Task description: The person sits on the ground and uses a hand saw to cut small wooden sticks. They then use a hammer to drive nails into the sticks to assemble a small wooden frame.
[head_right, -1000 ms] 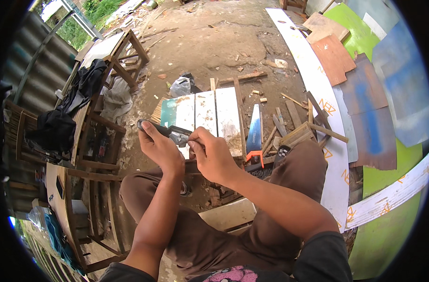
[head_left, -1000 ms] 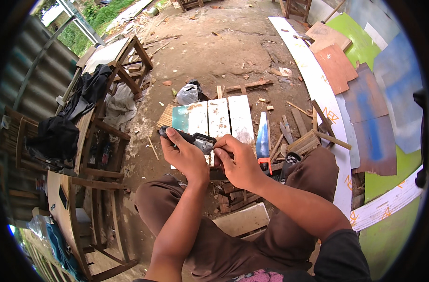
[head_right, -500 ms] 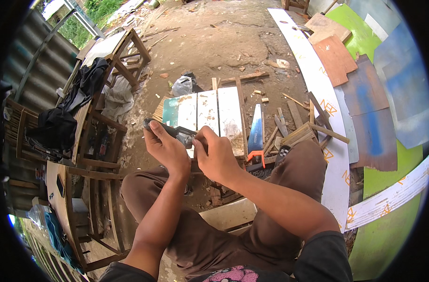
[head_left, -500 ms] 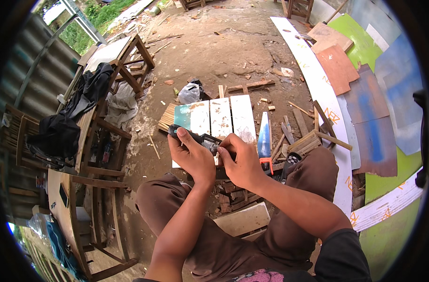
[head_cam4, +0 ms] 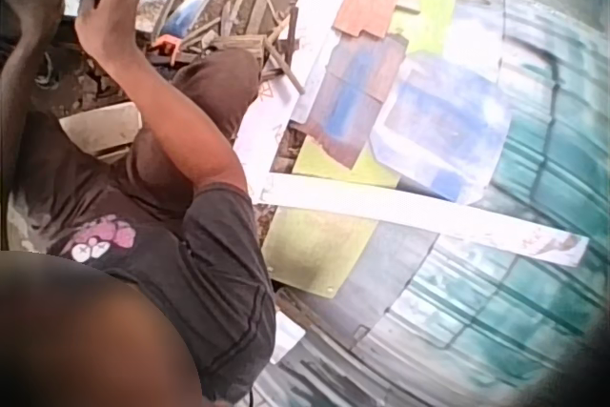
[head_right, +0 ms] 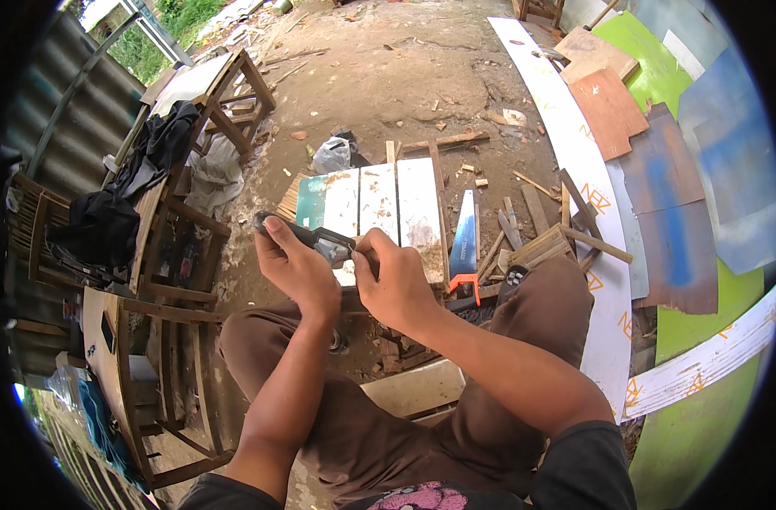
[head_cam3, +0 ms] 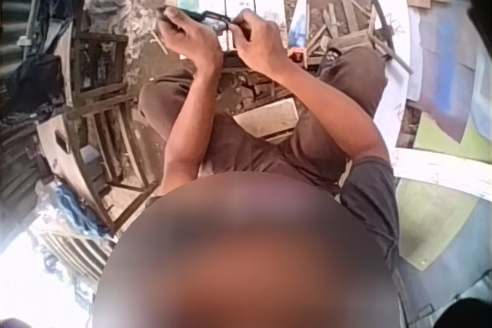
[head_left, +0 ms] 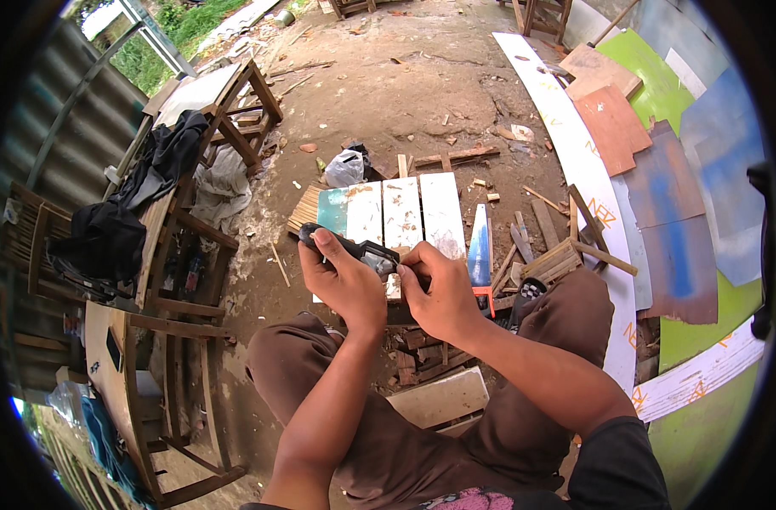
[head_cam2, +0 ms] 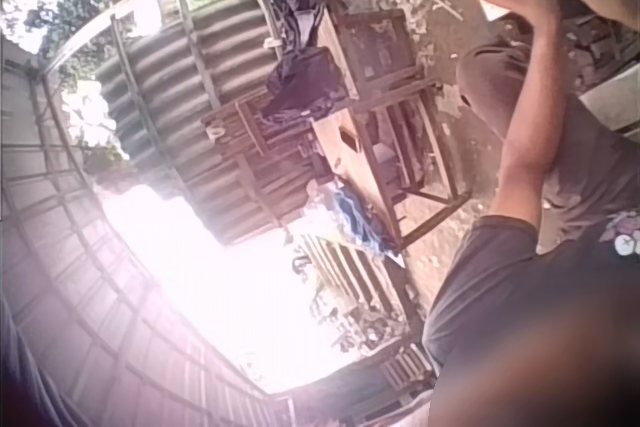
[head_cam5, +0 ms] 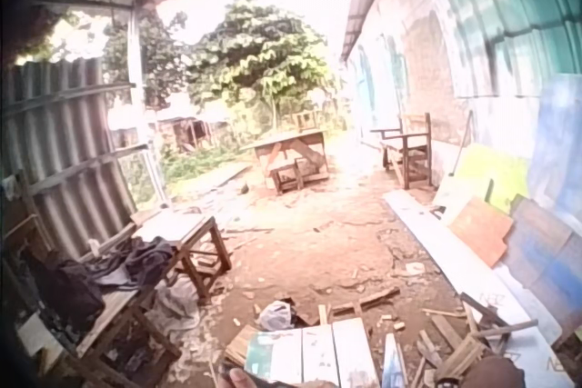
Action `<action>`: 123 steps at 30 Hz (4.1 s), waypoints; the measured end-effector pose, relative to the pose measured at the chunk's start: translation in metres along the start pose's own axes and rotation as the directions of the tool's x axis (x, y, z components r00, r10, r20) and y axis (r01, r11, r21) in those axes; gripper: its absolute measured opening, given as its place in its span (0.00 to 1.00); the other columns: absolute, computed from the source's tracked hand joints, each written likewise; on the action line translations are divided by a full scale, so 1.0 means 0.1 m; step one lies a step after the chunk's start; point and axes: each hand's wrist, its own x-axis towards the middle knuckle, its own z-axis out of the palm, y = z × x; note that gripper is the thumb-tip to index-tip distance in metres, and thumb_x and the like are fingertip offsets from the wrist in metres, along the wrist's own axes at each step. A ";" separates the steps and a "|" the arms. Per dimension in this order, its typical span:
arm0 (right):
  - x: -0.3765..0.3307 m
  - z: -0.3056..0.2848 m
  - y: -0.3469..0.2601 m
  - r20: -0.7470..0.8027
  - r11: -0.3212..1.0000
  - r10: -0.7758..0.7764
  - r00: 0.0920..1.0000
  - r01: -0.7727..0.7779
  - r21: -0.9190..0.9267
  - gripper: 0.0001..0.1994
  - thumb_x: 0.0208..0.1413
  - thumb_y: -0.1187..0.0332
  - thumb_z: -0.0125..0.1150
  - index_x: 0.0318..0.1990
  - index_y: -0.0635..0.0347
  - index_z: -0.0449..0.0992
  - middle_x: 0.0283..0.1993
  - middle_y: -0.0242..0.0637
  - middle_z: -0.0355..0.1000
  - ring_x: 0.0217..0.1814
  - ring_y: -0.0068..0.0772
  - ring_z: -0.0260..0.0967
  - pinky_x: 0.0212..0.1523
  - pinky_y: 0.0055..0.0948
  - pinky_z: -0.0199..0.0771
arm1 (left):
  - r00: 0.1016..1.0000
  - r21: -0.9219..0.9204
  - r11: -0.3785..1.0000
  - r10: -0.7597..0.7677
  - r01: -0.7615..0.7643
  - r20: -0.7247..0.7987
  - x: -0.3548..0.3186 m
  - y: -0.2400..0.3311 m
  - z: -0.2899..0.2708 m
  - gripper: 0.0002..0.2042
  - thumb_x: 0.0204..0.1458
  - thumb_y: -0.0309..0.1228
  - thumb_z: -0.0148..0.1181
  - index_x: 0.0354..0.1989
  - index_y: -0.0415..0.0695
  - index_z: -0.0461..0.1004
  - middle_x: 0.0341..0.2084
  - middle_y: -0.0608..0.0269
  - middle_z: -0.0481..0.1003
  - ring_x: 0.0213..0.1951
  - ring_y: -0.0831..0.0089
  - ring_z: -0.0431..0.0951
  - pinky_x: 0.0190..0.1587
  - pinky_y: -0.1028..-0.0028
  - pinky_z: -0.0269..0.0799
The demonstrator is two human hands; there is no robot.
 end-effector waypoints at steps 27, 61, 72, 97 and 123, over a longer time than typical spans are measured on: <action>0.02 -0.08 -0.02 -0.012 1.000 -0.029 0.999 0.029 0.010 0.04 0.63 0.79 0.62 0.41 0.72 0.74 0.31 0.51 0.79 0.33 0.42 0.83 0.33 0.34 0.75 | 0.988 0.022 0.995 0.097 -0.100 0.117 -0.16 0.08 0.04 0.17 0.76 0.40 0.49 0.36 0.40 0.66 0.25 0.70 0.66 0.28 0.81 0.63 0.31 0.76 0.61; 0.40 -0.29 0.86 0.014 0.867 0.231 0.973 -0.199 -0.456 0.05 0.64 0.70 0.64 0.40 0.64 0.79 0.30 0.48 0.81 0.34 0.50 0.80 0.37 0.46 0.78 | 0.484 -0.398 0.441 -0.875 0.804 0.007 0.49 -0.94 -0.18 0.22 0.71 0.52 0.54 0.42 0.43 0.75 0.35 0.62 0.73 0.36 0.67 0.73 0.41 0.59 0.76; 0.40 -0.28 0.76 0.243 0.954 0.298 0.923 -0.288 -0.076 0.27 0.72 0.46 0.57 0.44 0.69 0.81 0.35 0.46 0.80 0.39 0.38 0.77 0.44 0.41 0.74 | 0.566 -0.421 0.462 -0.808 0.781 0.163 0.34 -0.65 -0.08 0.17 0.72 0.48 0.56 0.37 0.48 0.74 0.29 0.69 0.72 0.33 0.76 0.71 0.40 0.72 0.69; 0.21 -0.99 0.22 0.189 0.891 0.415 0.890 -0.439 0.115 0.06 0.63 0.70 0.71 0.39 0.62 0.80 0.25 0.21 0.70 0.25 0.10 0.59 0.26 0.20 0.56 | 0.612 -0.523 0.353 -0.624 0.776 0.487 0.57 -0.16 -0.03 0.17 0.71 0.46 0.58 0.48 0.43 0.67 0.23 0.72 0.62 0.18 0.85 0.51 0.19 0.80 0.46; 0.18 -0.89 0.16 0.115 0.932 0.317 0.941 -0.332 0.145 0.08 0.60 0.73 0.72 0.44 0.63 0.81 0.35 0.27 0.80 0.34 0.12 0.71 0.35 0.19 0.67 | 0.453 -0.158 0.530 -0.490 0.833 0.745 -0.06 0.01 0.16 0.15 0.75 0.34 0.49 0.61 0.38 0.71 0.44 0.56 0.81 0.44 0.66 0.85 0.50 0.64 0.85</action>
